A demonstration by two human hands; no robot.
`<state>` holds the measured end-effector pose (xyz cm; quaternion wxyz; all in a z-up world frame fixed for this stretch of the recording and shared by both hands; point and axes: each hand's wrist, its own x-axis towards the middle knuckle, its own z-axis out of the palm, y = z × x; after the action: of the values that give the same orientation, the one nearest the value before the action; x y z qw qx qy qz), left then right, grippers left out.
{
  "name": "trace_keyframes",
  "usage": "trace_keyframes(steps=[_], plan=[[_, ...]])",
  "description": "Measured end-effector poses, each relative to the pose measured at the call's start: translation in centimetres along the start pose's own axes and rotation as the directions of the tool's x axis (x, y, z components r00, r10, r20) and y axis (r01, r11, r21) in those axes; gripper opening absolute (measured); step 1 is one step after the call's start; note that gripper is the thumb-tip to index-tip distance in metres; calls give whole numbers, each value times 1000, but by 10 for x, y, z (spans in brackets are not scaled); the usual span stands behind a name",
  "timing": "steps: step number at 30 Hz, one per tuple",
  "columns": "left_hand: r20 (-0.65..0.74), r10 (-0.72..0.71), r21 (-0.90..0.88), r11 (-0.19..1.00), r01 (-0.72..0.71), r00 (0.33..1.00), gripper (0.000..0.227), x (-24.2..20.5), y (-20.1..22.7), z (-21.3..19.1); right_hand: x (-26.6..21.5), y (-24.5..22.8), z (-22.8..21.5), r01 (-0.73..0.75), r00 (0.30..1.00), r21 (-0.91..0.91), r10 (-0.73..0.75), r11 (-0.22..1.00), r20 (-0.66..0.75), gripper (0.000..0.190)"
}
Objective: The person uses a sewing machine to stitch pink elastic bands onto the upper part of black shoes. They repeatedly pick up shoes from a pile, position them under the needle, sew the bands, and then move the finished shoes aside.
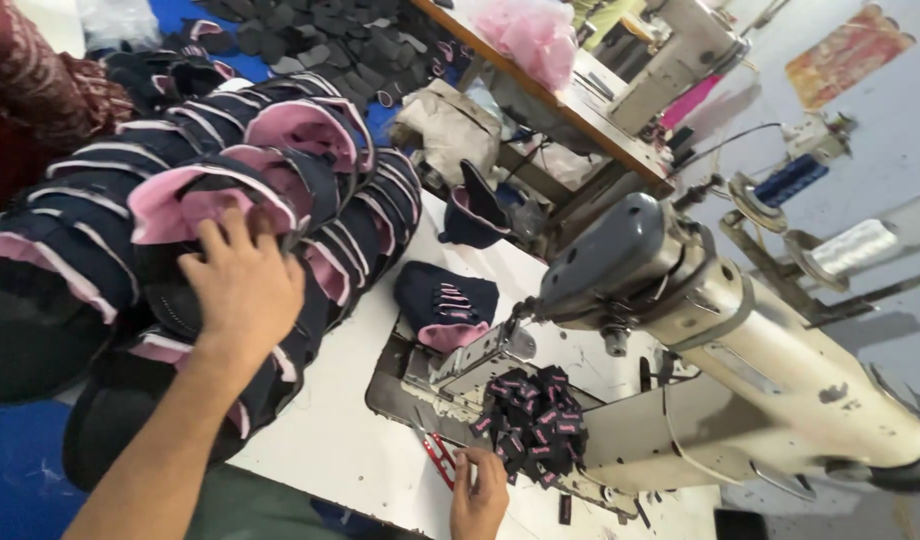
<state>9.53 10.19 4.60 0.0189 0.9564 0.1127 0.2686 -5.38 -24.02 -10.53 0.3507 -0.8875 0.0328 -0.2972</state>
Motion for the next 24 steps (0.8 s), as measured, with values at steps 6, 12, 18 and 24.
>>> trace_keyframes(steps=[6, 12, 18, 24], plan=[[-158, -62, -236, 971, 23, 986, 28, -12, -40, -45, 4, -6, -4, -33, 998, -12, 33, 999, 58, 3], [-63, -38, -628, 778, -10, 997, 25, -50, -39, -98, 4, -19, -10, 122, 993, -13, -122, 992, -1, 2], [319, 284, -901, -204, 382, 904, 36, -91, 8, -38, 4, -48, -12, -385, 923, 723, 247, 573, 296, 45], [655, 515, -259, -534, 805, 553, 42, -118, 34, 6, 28, -107, -37, -351, 936, 793, 203, 498, 287, 81]])
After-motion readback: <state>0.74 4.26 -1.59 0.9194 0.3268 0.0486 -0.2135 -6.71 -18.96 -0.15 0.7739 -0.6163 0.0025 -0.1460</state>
